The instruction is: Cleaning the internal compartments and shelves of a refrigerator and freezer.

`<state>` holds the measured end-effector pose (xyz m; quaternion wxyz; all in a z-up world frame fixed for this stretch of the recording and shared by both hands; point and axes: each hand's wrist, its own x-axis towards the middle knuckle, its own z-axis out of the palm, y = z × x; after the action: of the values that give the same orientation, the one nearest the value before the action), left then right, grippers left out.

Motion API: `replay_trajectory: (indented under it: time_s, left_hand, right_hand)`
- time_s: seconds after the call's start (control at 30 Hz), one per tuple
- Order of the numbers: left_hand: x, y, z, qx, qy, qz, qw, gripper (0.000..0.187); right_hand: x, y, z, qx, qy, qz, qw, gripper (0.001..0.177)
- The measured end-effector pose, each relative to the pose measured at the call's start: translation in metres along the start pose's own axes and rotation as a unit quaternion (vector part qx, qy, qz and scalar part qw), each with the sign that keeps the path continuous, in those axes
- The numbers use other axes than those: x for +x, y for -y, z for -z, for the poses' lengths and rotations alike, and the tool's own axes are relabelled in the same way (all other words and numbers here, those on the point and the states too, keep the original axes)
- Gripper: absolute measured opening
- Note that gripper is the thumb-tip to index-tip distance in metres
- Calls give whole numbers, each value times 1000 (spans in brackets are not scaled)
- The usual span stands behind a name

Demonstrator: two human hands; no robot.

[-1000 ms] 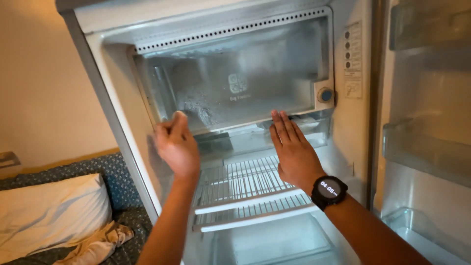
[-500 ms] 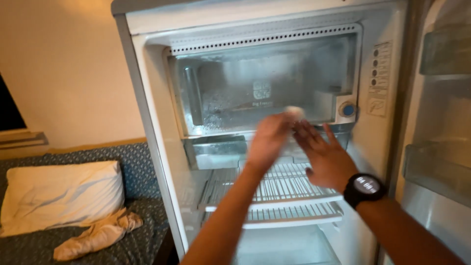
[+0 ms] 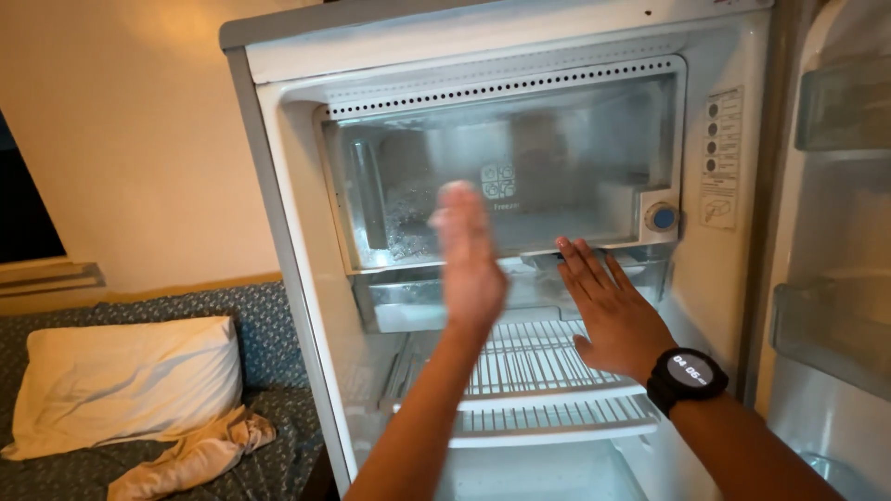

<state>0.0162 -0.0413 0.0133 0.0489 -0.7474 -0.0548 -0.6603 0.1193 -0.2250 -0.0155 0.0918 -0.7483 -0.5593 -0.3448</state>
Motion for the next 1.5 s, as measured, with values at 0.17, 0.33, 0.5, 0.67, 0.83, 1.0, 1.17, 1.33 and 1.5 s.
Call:
replay_trajectory:
  time_s: [0.17,0.33,0.5,0.67,0.83,1.0,1.17,1.33,1.5]
  left_hand:
    - [9,-18,-6,-48,147,-158,975,77]
    - [-7,48,42,112,39,-37,992,62]
    - [40,50,45,124,-33,25,991,66]
    - [66,7,1,141,-18,-65,988,66]
    - [25,-19,-4,43,135,-206,968,68]
    - [12,37,46,109,92,-96,985,69]
    - [68,46,45,117,-34,25,992,71]
    - [102,0,3,123,-6,-87,989,69]
    - [72,-6,4,95,143,-194,966,71]
  right_hand:
    - [2,1,-5,3,-4,-6,1000,105]
    - [0,2,-11,21,-34,-3,999,106]
    - [0,2,-10,15,-35,-3,999,106]
    - [0,2,-9,12,-23,-10,1000,108]
    - [0,0,-11,6,-4,-21,1000,106]
    - [-1,4,-13,31,-42,-1,999,107]
    - [-3,0,-13,43,-57,-9,997,108]
    - [0,-1,-13,51,-49,0,998,110]
    - [0,-4,-18,40,-33,0,999,110]
